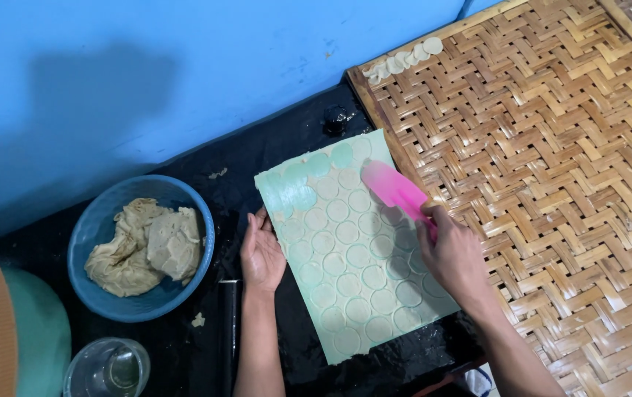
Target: Transferring small circular dough pieces from a preparation sheet onto a woven bamboo tray.
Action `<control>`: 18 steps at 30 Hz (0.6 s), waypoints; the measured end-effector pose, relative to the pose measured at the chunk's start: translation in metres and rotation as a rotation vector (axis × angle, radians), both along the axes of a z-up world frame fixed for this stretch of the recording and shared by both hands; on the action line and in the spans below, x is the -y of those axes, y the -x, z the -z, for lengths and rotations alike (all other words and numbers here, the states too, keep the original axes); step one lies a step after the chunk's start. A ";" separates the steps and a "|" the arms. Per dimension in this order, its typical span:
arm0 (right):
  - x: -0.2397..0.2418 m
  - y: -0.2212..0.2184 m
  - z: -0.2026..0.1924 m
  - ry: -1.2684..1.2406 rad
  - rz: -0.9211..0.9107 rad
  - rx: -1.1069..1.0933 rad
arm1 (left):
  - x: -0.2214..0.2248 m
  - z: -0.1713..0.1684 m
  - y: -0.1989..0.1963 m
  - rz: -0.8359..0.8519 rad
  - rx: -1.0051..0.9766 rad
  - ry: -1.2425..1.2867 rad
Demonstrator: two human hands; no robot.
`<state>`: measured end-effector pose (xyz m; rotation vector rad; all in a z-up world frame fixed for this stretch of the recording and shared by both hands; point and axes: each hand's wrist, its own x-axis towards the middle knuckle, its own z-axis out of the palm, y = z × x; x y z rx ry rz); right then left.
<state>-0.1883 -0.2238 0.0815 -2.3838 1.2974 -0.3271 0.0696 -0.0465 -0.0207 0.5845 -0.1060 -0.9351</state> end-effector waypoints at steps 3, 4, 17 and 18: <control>0.007 -0.005 0.008 -0.059 0.009 -0.019 | -0.001 0.001 0.000 0.006 0.023 -0.001; 0.009 -0.004 0.013 -0.060 0.008 -0.023 | -0.001 -0.001 0.000 0.005 0.020 -0.002; 0.025 -0.002 0.037 -0.182 -0.059 0.022 | 0.002 -0.002 0.000 0.003 0.017 -0.017; 0.027 -0.001 0.043 -0.176 -0.075 0.046 | 0.000 0.000 0.000 -0.006 0.016 -0.012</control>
